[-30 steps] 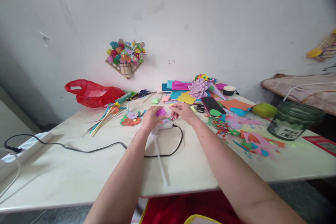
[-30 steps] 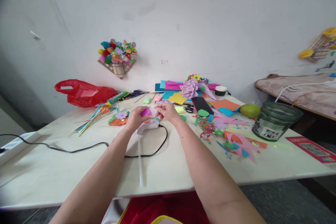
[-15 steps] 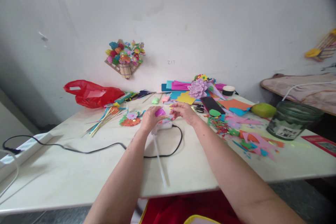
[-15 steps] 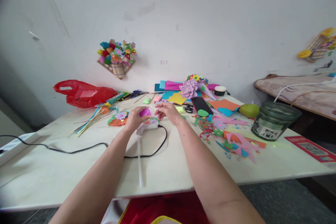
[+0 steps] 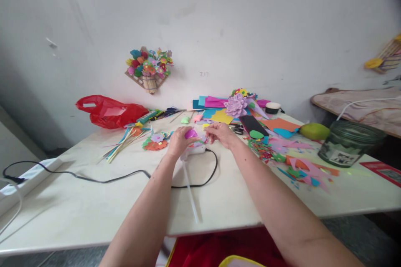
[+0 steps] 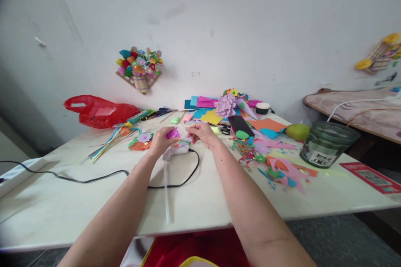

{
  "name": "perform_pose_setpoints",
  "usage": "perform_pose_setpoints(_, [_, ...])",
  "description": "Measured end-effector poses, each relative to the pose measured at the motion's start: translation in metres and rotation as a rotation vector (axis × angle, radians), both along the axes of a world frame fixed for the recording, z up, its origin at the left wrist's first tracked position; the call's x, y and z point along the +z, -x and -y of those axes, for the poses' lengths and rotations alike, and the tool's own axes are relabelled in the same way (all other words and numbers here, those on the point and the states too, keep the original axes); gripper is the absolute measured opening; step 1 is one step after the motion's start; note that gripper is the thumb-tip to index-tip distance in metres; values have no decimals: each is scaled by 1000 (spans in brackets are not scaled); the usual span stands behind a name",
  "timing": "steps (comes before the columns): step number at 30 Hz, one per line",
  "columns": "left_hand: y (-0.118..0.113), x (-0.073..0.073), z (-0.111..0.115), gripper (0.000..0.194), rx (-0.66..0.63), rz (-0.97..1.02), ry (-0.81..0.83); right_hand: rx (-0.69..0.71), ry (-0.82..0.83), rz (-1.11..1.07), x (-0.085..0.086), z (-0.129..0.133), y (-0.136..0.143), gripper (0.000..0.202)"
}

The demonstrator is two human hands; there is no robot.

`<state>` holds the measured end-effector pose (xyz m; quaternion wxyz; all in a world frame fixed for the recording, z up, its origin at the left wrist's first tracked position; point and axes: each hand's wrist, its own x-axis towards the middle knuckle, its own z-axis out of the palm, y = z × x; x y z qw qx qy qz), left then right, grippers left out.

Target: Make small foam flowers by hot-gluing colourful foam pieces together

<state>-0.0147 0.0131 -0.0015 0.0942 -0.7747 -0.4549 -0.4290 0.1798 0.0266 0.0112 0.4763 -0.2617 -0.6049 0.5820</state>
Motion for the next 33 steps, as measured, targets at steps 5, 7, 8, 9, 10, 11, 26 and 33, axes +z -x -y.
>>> perform_pose_setpoints(5, [0, 0, 0, 43, 10, -7, 10, 4, 63, -57, 0, 0, 0, 30])
perform_pose_setpoints(7, [0, 0, 1, 42, 8, -5, 12, 27, 61, -86, -1, 0, -1, 28])
perform_pose_setpoints(8, [0, 0, 1, 42, 6, -2, 12, 35, 58, -98, -1, -1, -1, 26])
perform_pose_setpoints(9, [0, 0, 1, 43, 4, 1, 11, 40, 55, -106, -1, -1, -1, 25])
perform_pose_setpoints(10, [0, 1, 1, 43, 2, 3, 11, 41, 53, -112, -1, -1, -2, 25])
perform_pose_setpoints(11, [0, 1, 2, 43, 2, 4, 10, 39, 54, -117, -1, -1, -2, 25])
perform_pose_setpoints(26, [-2, 1, 3, 44, 8, -18, -4, -53, 10, -23, 2, 3, 2, 28])
perform_pose_setpoints(33, [-3, 2, 4, 48, 14, -39, 11, -36, 27, -37, -1, -1, 2, 29])
